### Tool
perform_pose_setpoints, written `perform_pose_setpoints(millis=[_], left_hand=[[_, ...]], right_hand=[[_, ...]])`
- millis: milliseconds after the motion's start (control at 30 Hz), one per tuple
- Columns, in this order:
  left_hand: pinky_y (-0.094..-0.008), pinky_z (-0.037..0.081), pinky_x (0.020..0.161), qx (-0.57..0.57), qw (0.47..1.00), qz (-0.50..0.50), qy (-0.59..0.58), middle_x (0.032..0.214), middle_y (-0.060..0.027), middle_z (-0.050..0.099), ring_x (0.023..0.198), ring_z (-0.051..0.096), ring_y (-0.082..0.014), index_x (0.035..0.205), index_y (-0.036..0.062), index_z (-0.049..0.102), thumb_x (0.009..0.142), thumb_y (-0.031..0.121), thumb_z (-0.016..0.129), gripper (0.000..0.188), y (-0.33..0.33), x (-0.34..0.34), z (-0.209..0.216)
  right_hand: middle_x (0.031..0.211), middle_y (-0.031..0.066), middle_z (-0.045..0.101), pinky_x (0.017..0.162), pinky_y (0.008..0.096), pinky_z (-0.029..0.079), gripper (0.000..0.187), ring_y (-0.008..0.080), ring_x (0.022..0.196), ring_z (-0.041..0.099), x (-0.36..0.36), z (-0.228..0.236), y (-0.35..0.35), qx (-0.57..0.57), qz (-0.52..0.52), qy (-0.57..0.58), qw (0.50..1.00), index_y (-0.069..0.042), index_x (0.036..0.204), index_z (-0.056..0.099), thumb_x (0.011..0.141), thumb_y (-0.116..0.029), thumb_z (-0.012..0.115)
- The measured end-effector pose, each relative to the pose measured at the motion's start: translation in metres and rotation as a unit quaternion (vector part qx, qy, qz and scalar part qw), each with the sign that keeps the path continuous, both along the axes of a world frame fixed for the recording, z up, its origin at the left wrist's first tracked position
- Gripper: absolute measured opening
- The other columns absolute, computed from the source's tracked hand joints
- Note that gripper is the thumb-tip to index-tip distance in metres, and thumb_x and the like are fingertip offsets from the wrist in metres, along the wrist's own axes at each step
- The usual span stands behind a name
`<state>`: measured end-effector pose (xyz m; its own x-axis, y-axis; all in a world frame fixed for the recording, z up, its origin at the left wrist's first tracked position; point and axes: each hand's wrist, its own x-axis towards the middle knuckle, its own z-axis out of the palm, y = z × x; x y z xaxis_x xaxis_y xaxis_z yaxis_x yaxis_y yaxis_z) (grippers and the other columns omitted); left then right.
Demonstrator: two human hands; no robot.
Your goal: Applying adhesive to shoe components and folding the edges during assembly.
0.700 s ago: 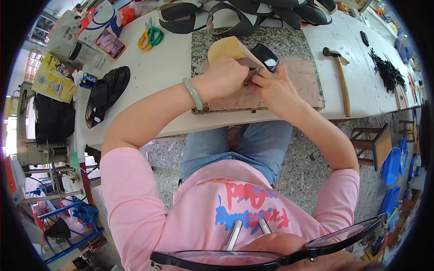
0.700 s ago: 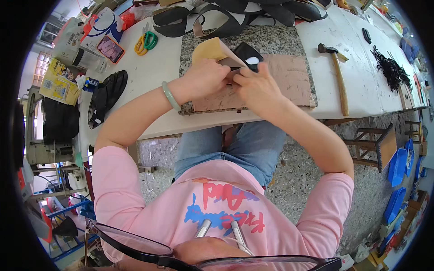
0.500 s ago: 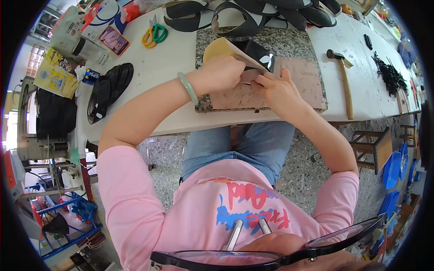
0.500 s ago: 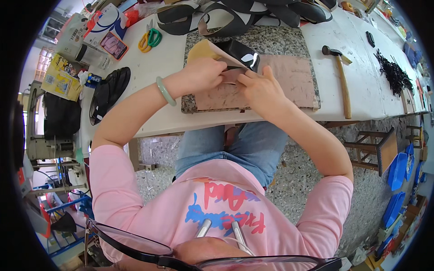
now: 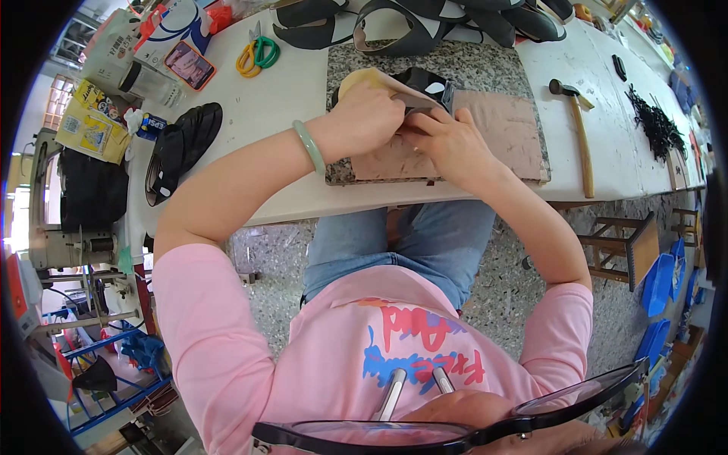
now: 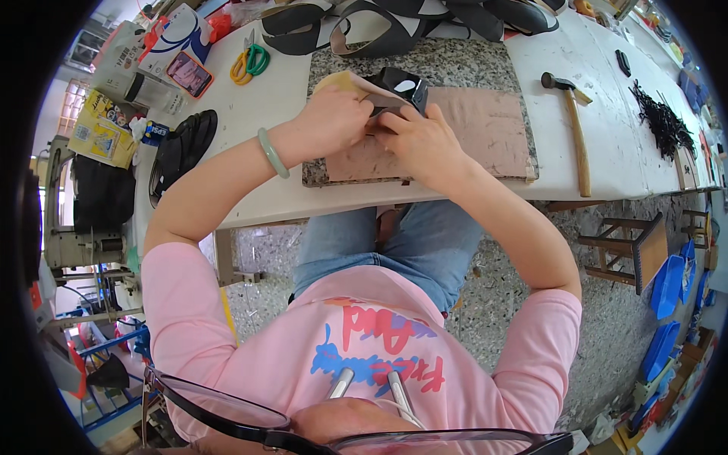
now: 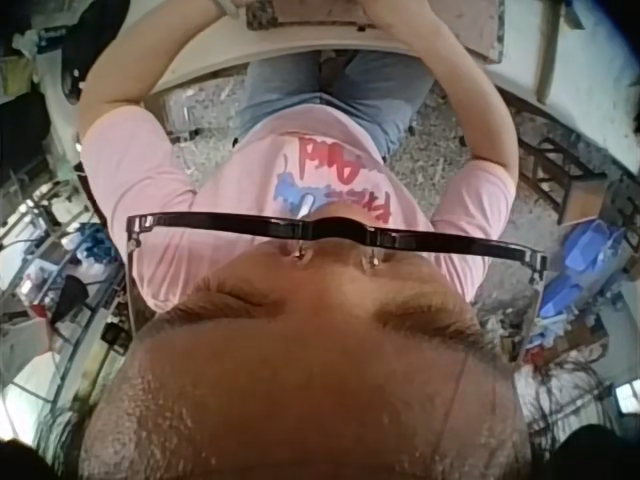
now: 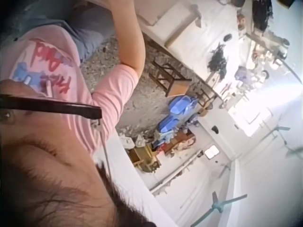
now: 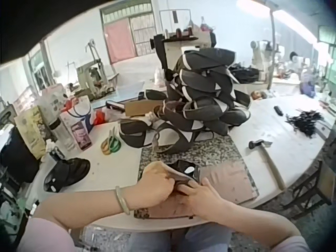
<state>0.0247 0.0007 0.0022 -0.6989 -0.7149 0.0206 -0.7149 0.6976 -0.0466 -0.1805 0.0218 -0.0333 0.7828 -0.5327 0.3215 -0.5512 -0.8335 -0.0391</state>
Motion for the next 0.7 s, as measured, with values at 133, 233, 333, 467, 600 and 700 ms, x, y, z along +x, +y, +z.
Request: perform_pose_setpoints(millis=[133,233,333,467,600,700], left_hand=[[-0.0426,0.052,0.064,0.046,0.997,0.055,-0.022,0.071,-0.0151,0.066,0.069,0.066,-0.0330,0.079,-0.0002,0.062,0.077,0.014,0.061,0.014,0.003,0.002,0.009],[-0.0431,0.053,0.062,0.066,0.992,0.102,-0.029,0.073,-0.0148,0.067,0.071,0.067,-0.0328,0.079,0.0009,0.065,0.076,0.013,0.062,0.013,0.005,0.007,0.006],[-0.0412,0.053,0.066,0.072,0.991,0.100,-0.055,0.076,-0.0135,0.068,0.077,0.067,-0.0304,0.080,0.0022,0.067,0.076,0.013,0.062,0.013,0.009,0.000,0.009],[-0.0353,0.052,0.072,-0.040,0.995,-0.039,-0.087,0.083,-0.0106,0.067,0.089,0.062,-0.0251,0.086,0.0033,0.066,0.076,0.015,0.063,0.015,0.009,0.014,0.002],[-0.0355,0.048,0.082,-0.012,0.994,-0.102,0.020,0.091,-0.0091,0.062,0.098,0.055,-0.0245,0.094,0.0021,0.060,0.074,0.011,0.064,0.022,0.017,0.040,0.006],[-0.0375,0.048,0.083,0.006,0.999,-0.047,-0.011,0.091,-0.0090,0.061,0.096,0.055,-0.0259,0.099,0.0027,0.059,0.075,0.012,0.063,0.026,0.020,0.043,0.004]], right_hand=[[0.103,-0.0030,0.054,0.081,0.0381,0.035,0.029,0.0134,0.107,0.049,0.006,-0.002,0.004,-0.038,-0.023,0.041,0.998,-0.015,0.106,0.066,0.079,-0.016,0.059],[0.101,-0.0029,0.055,0.082,0.0389,0.035,0.024,0.0146,0.109,0.049,0.009,-0.005,0.000,-0.011,-0.006,-0.015,1.000,-0.014,0.100,0.069,0.077,-0.016,0.060],[0.098,-0.0026,0.055,0.083,0.0401,0.035,0.017,0.0155,0.108,0.050,0.017,-0.006,-0.004,-0.003,-0.007,-0.026,1.000,-0.013,0.090,0.071,0.077,-0.017,0.061],[0.098,-0.0019,0.055,0.084,0.0423,0.034,0.013,0.0154,0.104,0.051,0.027,-0.003,0.002,-0.064,-0.020,0.066,0.996,-0.013,0.083,0.071,0.079,-0.019,0.061],[0.098,-0.0015,0.055,0.087,0.0447,0.033,0.016,0.0154,0.103,0.050,0.028,-0.005,0.005,-0.062,-0.024,0.052,0.996,-0.012,0.088,0.071,0.082,-0.023,0.061],[0.103,-0.0006,0.055,0.089,0.0456,0.033,0.025,0.0148,0.107,0.050,0.027,-0.008,0.007,-0.057,-0.027,0.041,0.997,-0.011,0.099,0.068,0.084,-0.029,0.061]])
